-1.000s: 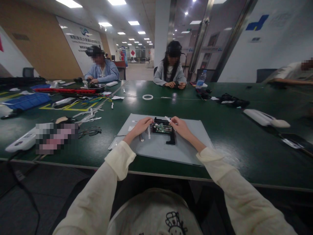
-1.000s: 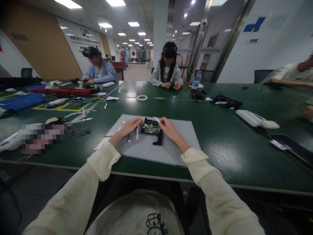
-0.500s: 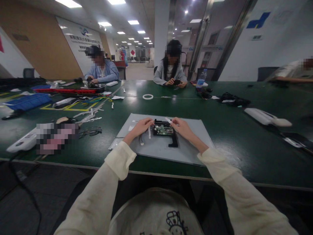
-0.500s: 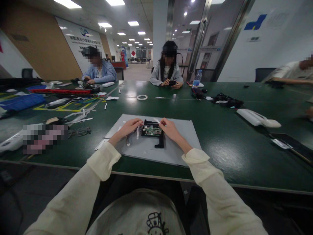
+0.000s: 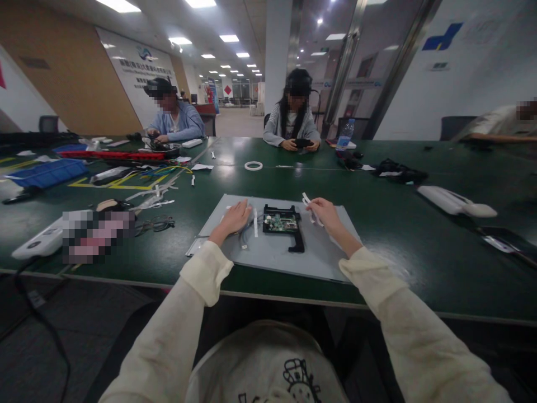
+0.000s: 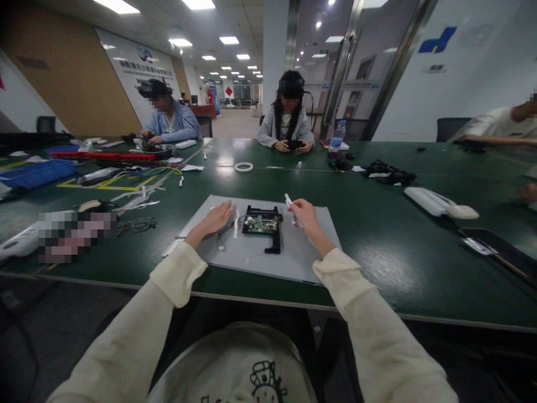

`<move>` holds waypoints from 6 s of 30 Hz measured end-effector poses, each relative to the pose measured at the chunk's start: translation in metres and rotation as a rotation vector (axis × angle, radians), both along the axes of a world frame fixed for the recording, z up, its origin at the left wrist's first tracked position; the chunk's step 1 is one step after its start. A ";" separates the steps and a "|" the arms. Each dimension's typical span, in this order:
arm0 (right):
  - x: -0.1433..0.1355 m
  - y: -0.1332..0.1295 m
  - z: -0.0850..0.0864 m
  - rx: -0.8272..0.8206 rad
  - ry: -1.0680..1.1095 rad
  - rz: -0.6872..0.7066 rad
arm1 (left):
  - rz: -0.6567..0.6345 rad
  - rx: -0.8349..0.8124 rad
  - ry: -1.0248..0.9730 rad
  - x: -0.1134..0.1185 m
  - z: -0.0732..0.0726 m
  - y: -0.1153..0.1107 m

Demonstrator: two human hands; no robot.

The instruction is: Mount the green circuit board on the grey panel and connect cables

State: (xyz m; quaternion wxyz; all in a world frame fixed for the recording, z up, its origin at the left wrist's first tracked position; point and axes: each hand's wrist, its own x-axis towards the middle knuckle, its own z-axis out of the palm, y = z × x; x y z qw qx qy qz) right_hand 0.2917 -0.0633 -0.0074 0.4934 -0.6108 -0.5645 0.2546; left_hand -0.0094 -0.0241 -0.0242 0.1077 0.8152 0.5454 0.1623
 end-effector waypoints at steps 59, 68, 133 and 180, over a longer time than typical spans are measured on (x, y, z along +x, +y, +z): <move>-0.016 0.032 -0.011 -0.005 0.006 0.163 | 0.094 0.305 -0.185 0.013 0.035 -0.043; -0.018 0.029 -0.010 -0.013 0.001 0.153 | 0.026 0.300 -0.006 0.018 0.024 -0.068; -0.018 0.030 -0.013 0.077 0.067 0.137 | 0.092 0.180 0.109 0.024 0.011 -0.066; -0.049 0.010 0.003 -0.042 0.213 0.197 | -0.021 0.272 -0.578 0.093 0.038 -0.009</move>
